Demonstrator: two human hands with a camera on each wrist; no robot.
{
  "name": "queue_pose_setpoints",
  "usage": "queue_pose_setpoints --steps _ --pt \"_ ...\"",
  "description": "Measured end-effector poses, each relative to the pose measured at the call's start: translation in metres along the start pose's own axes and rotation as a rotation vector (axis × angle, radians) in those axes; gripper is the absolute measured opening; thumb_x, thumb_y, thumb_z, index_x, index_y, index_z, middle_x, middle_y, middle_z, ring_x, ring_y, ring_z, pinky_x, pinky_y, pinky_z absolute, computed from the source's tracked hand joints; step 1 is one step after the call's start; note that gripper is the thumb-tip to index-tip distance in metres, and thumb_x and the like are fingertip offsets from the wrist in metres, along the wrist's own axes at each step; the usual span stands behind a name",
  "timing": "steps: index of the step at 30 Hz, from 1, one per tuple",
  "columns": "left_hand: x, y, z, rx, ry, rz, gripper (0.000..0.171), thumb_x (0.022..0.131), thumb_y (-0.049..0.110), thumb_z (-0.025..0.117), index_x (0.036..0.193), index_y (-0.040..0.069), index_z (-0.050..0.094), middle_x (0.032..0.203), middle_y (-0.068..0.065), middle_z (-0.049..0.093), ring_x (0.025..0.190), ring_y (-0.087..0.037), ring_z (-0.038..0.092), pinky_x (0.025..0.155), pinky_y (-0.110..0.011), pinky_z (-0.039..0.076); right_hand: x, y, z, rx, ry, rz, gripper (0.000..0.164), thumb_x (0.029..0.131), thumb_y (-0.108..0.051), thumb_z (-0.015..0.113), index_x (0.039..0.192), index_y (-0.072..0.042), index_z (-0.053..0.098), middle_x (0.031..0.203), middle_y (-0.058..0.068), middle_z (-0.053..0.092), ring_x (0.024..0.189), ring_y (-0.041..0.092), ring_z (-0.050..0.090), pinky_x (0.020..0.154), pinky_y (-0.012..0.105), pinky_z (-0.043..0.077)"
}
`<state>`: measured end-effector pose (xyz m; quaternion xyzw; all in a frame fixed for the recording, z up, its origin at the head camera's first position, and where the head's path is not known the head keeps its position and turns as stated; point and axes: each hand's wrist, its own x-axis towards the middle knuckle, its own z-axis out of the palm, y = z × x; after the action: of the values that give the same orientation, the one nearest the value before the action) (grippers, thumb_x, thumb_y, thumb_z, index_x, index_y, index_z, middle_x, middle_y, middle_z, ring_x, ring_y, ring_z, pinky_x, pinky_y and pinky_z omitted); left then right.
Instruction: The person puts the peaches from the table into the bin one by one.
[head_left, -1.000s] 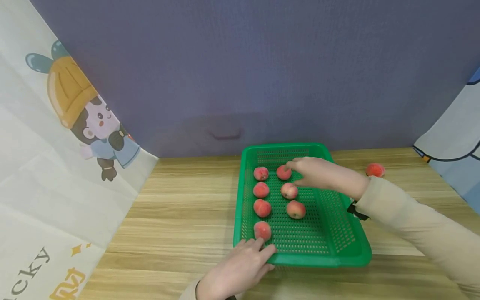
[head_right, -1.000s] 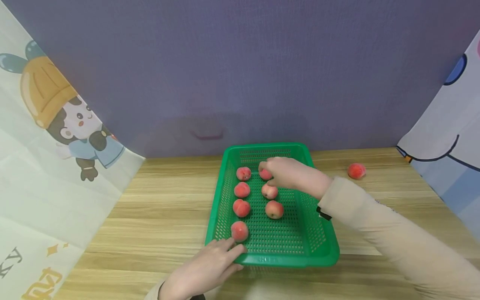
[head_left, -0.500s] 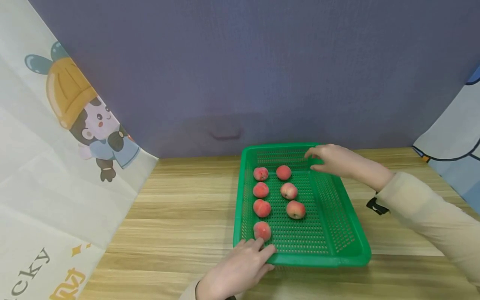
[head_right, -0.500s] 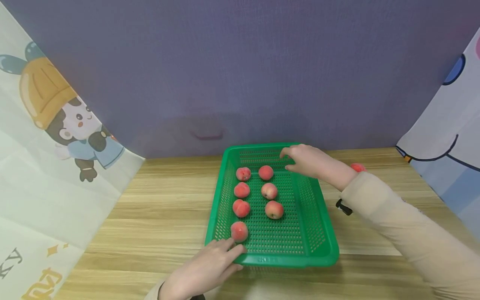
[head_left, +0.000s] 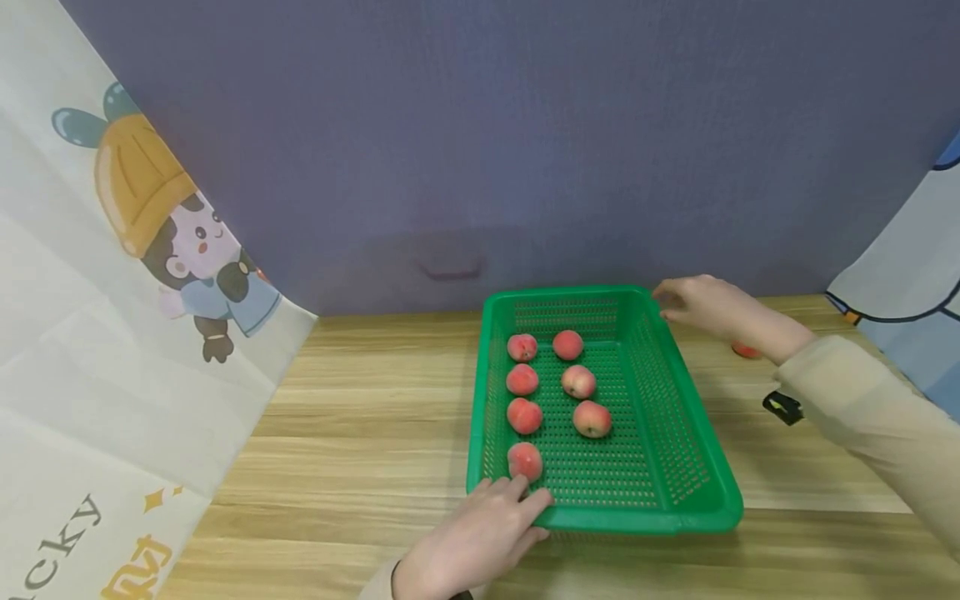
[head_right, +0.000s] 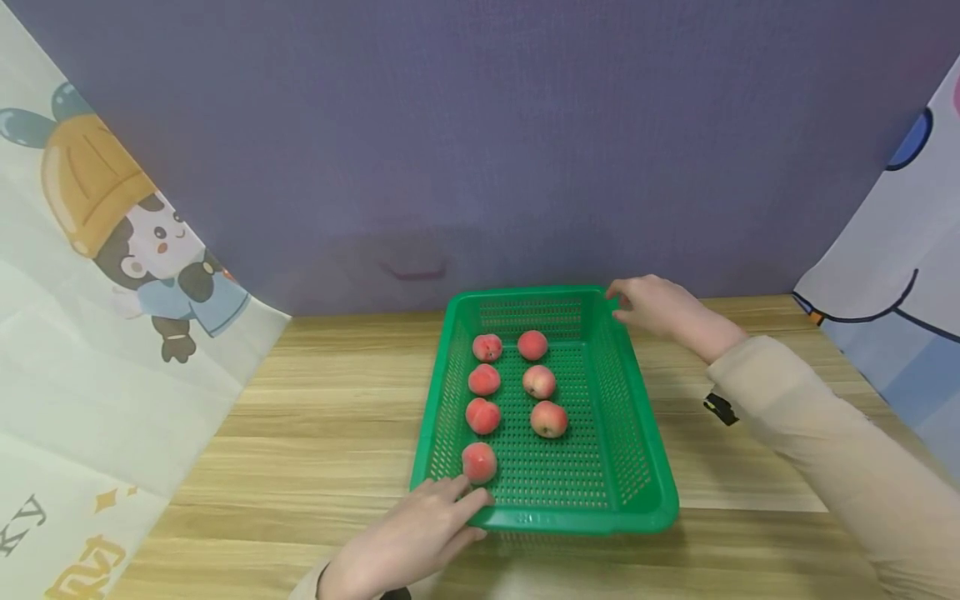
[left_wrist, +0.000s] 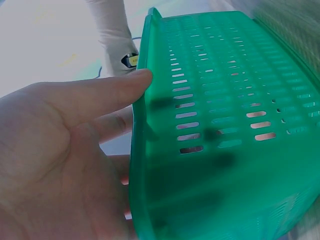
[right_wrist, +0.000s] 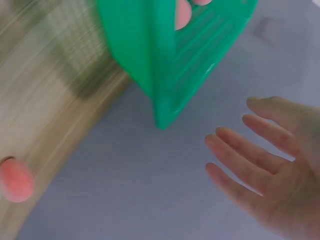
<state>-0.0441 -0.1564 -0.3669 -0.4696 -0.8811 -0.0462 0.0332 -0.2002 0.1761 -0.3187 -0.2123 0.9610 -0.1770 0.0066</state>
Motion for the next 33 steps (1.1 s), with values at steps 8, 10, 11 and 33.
queue_pose_setpoints --steps 8,10,11,33 --pt "0.000 0.000 -0.001 -0.004 -0.016 -0.003 0.024 0.086 0.032 0.055 0.105 0.017 0.053 0.088 0.004 0.053 0.070 -0.003 0.048 0.062 -0.015 0.035 0.000 0.026 0.008 -0.032 0.006 0.034 0.030 0.084 -0.007 0.055 0.110 0.008 0.053 0.096 0.026 0.060 0.085 0.036 0.058 0.069 0.045 0.046" --pt "0.000 0.000 -0.001 -0.005 -0.019 -0.003 0.024 0.086 0.032 0.055 0.105 0.017 0.053 0.088 0.004 0.053 0.070 -0.003 0.048 0.061 -0.015 0.034 -0.001 0.032 0.010 -0.025 0.000 0.043 0.030 0.085 -0.007 0.055 0.110 0.009 0.052 0.096 0.027 0.059 0.084 0.037 0.058 0.069 0.045 0.046" --pt "0.000 0.000 -0.001 -0.005 -0.020 -0.003 0.024 0.086 0.032 0.055 0.104 0.017 0.053 0.088 0.004 0.053 0.070 -0.003 0.048 0.061 -0.015 0.034 -0.001 0.034 0.011 -0.023 -0.002 0.047 0.030 0.085 -0.007 0.054 0.110 0.009 0.052 0.096 0.027 0.059 0.085 0.037 0.058 0.069 0.045 0.046" --pt "0.000 0.000 0.000 -0.003 -0.026 -0.010 0.024 0.085 0.032 0.056 0.105 0.017 0.053 0.089 0.004 0.054 0.071 -0.003 0.050 0.061 -0.015 0.034 -0.015 0.093 0.033 -0.009 0.015 0.154 0.037 0.084 -0.009 0.053 0.111 0.016 0.047 0.102 0.037 0.051 0.091 0.049 0.050 0.071 0.052 0.043"
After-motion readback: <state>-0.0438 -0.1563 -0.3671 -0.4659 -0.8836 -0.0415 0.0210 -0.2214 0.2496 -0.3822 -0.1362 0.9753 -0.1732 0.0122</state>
